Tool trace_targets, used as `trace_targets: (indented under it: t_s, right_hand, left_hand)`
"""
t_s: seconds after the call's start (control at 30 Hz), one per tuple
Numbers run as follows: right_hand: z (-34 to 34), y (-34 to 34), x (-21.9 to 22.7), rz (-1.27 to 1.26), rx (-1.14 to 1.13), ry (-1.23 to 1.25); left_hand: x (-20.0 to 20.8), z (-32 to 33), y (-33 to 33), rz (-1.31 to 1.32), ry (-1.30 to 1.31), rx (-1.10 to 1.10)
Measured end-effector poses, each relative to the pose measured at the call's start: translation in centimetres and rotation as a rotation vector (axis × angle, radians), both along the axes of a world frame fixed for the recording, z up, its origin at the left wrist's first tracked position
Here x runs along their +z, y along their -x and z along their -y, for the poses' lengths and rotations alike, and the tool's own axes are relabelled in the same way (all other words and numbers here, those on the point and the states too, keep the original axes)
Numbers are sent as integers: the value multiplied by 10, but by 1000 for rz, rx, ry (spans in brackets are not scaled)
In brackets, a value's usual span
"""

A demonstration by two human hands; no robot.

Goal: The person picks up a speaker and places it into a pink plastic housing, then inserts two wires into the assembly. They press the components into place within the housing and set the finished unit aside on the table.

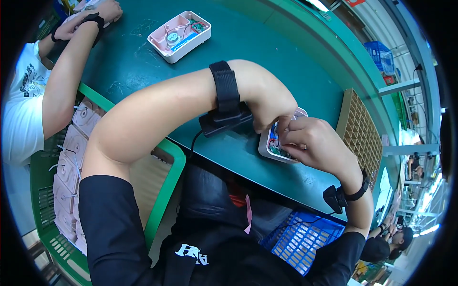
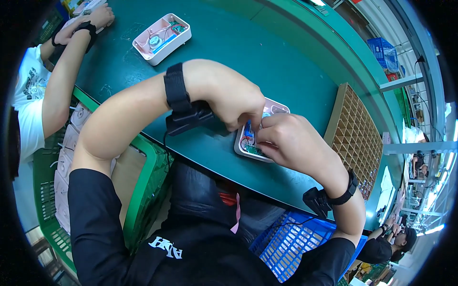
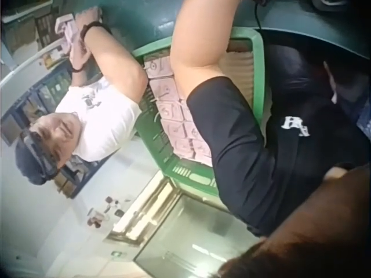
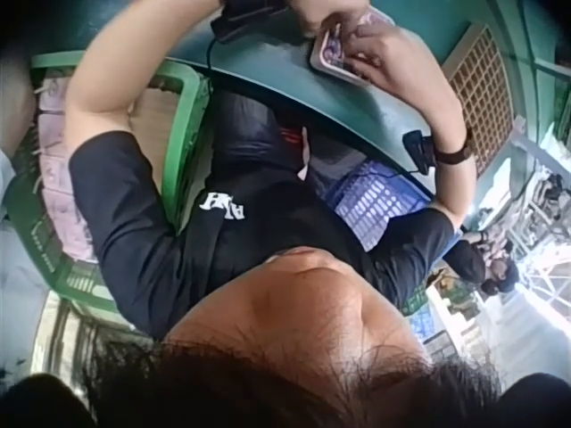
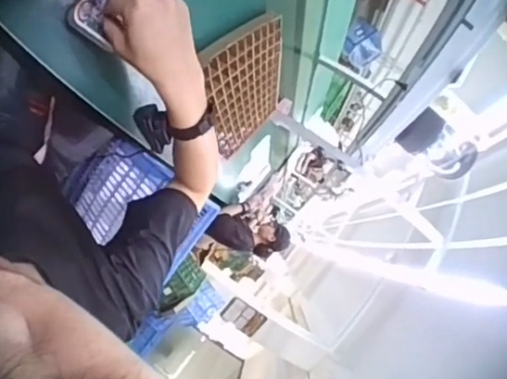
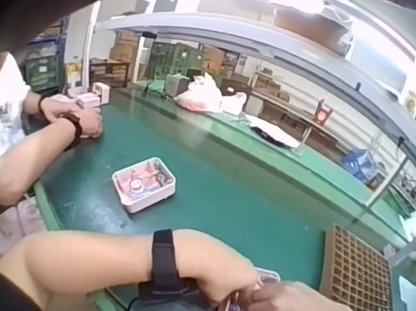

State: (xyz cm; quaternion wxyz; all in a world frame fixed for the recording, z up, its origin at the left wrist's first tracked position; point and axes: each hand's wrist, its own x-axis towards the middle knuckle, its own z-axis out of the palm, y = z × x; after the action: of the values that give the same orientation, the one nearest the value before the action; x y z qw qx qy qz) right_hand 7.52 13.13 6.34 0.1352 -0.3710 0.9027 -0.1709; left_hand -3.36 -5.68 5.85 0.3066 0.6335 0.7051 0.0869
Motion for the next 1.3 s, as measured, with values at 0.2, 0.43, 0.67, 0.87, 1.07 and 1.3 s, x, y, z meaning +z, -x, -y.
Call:
trace_targets:
  t_s: [0.2, 0.43, 0.67, 0.87, 1.07, 1.3]
  right_hand:
    - [7, 1, -3, 48, 20, -85]
    - [16, 0, -3, 12, 15, -172]
    - [18, -9, -8, -17, -20, -237]
    - [17, -10, -16, -109, -23, -192]
    - [34, -23, -24, -409, -68, -415]
    - [8, -23, -7, -237, -200, -70]
  left_hand:
    - [-3, 2, 8, 161, 101, -21]
    - [0, 1, 6, 132, 111, -44]
    - [0, 2, 5, 171, 119, -78]
    - [2, 1, 1, 152, 126, -76]
    - [2, -1, 6, 144, 152, -119]
    - [-24, 3, 39, 400, -11, -94]
